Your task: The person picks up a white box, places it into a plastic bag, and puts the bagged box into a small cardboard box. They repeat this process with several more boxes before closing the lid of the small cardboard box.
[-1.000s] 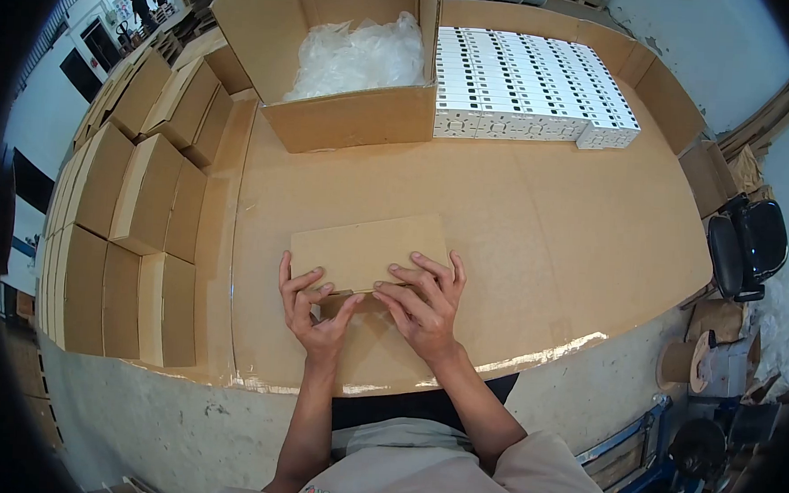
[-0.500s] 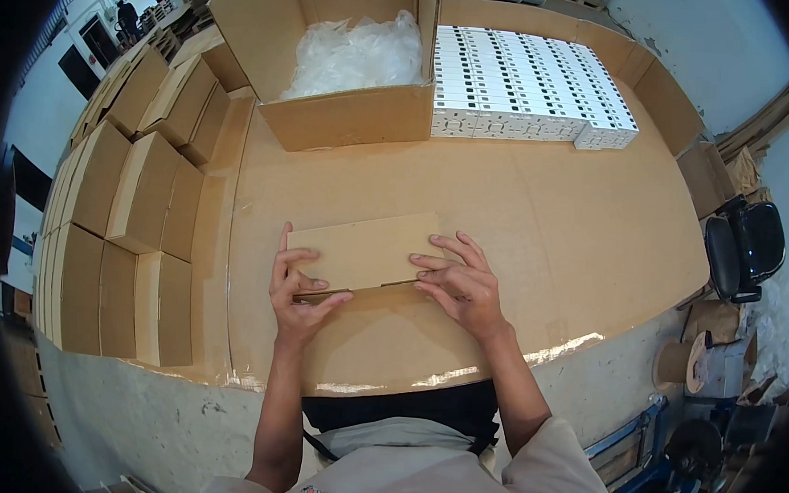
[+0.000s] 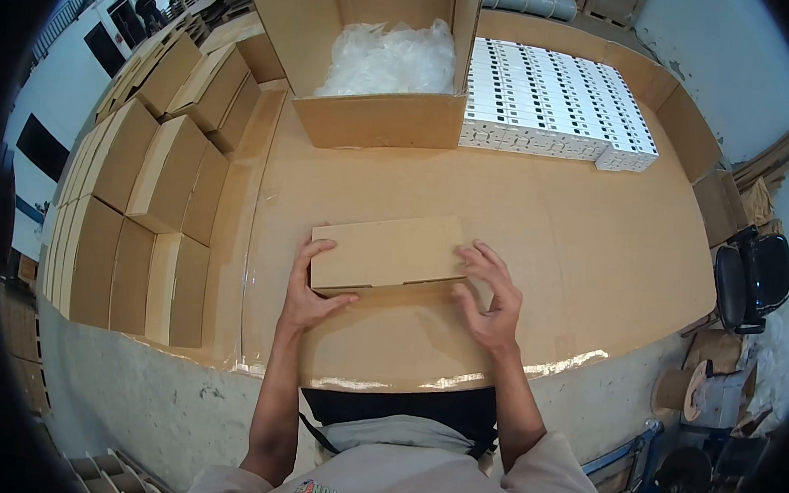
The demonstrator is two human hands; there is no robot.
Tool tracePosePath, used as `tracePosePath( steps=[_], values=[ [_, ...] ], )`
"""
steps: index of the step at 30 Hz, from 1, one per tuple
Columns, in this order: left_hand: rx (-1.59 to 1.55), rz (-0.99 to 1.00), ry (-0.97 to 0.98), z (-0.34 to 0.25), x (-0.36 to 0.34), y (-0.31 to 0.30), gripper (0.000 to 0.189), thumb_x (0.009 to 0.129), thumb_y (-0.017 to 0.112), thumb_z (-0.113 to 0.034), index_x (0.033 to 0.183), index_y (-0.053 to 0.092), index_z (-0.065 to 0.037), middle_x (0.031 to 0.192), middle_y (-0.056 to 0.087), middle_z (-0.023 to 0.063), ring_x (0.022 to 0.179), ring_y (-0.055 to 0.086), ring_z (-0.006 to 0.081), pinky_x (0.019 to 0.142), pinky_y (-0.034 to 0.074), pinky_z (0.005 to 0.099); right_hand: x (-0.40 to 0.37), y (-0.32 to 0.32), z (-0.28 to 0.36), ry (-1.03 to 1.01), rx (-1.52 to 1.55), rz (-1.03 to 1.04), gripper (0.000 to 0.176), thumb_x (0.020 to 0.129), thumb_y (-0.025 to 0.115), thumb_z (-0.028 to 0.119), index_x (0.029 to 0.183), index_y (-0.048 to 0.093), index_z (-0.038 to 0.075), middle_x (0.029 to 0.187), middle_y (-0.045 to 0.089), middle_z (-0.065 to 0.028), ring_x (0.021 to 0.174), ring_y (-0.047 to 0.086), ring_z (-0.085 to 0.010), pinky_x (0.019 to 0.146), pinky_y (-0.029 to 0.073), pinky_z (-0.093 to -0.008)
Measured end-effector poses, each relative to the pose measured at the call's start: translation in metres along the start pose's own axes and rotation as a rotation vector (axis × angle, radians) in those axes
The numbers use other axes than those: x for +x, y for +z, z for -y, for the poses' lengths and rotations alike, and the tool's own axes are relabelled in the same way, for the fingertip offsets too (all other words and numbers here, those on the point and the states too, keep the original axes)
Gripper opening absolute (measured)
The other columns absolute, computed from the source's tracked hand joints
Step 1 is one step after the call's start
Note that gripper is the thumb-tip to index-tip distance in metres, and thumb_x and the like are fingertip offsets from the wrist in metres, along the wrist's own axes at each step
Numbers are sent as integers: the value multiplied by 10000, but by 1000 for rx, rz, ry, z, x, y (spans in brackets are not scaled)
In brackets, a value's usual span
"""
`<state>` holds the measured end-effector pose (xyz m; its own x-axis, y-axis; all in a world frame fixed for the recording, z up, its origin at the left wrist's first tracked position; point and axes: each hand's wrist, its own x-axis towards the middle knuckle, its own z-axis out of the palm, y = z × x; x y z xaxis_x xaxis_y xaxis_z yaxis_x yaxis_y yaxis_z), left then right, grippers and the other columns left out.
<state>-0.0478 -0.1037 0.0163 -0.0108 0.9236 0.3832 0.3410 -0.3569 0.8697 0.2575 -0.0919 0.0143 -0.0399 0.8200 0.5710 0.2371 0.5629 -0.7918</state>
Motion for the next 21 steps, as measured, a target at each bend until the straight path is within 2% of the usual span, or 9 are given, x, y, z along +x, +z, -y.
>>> tracePosePath(
  steps=[2, 4, 7, 8, 11, 14, 21],
  values=[
    [-87, 77, -68, 24, -7, -1, 839, 585, 982, -81, 1306, 553, -92, 1301, 503, 107, 1243, 544, 266, 1079, 442, 396, -9, -1, -1, 119, 36, -122, 300, 923, 647, -29, 1222, 638, 2, 1331, 668, -162, 1297, 598, -306, 1125, 414, -436],
    [-31, 71, -21, 30, -12, 0, 832, 597, 978, -63, 1310, 550, -91, 1324, 488, 101, 1236, 550, 248, 1069, 455, 375, -25, -4, -9, 268, -32, -192, 351, 967, 580, -25, 1317, 579, -13, 1386, 617, -171, 1260, 616, -273, 1089, 452, -406],
    [-54, 15, -9, 36, -13, 2, 819, 612, 972, -36, 1311, 548, -89, 1331, 483, 96, 1221, 559, 234, 1054, 474, 355, -42, -4, -11, 410, 62, -219, 322, 999, 558, 3, 1320, 566, -28, 1362, 624, -155, 1184, 641, -222, 1024, 500, -354],
    [-80, -12, -18, 35, -16, 3, 815, 616, 969, -26, 1311, 548, -88, 1329, 484, 95, 1216, 562, 231, 1049, 479, 351, -47, -5, -13, 401, 39, -211, 315, 1005, 557, 11, 1317, 567, -31, 1348, 628, -153, 1165, 644, -213, 1009, 507, -342],
    [-183, -169, -73, 20, -20, -4, 790, 616, 982, -79, 1298, 584, -80, 1433, 480, 172, 1328, 531, 303, 1092, 465, 397, -45, -4, -18, 392, 7, -196, 299, 1019, 552, 29, 1309, 568, -40, 1314, 636, -152, 1132, 647, -199, 985, 519, -321],
    [-139, -286, -49, -3, -27, -32, 837, 629, 973, -35, 1336, 528, -87, 1305, 509, 92, 1216, 554, 216, 1036, 482, 338, -45, -2, -20, 436, 13, -180, 290, 1023, 541, 31, 1301, 567, -45, 1297, 637, -156, 1150, 636, -209, 1006, 508, -334],
    [208, -693, -63, -49, -63, -115, 874, 643, 984, -123, 1367, 498, -79, 1325, 520, 88, 1239, 533, 214, 1066, 434, 347, -50, 0, -33, 410, -11, -123, 302, 1030, 529, 51, 1315, 541, -46, 1271, 636, -157, 1191, 615, -256, 1050, 498, -384]
  ],
)
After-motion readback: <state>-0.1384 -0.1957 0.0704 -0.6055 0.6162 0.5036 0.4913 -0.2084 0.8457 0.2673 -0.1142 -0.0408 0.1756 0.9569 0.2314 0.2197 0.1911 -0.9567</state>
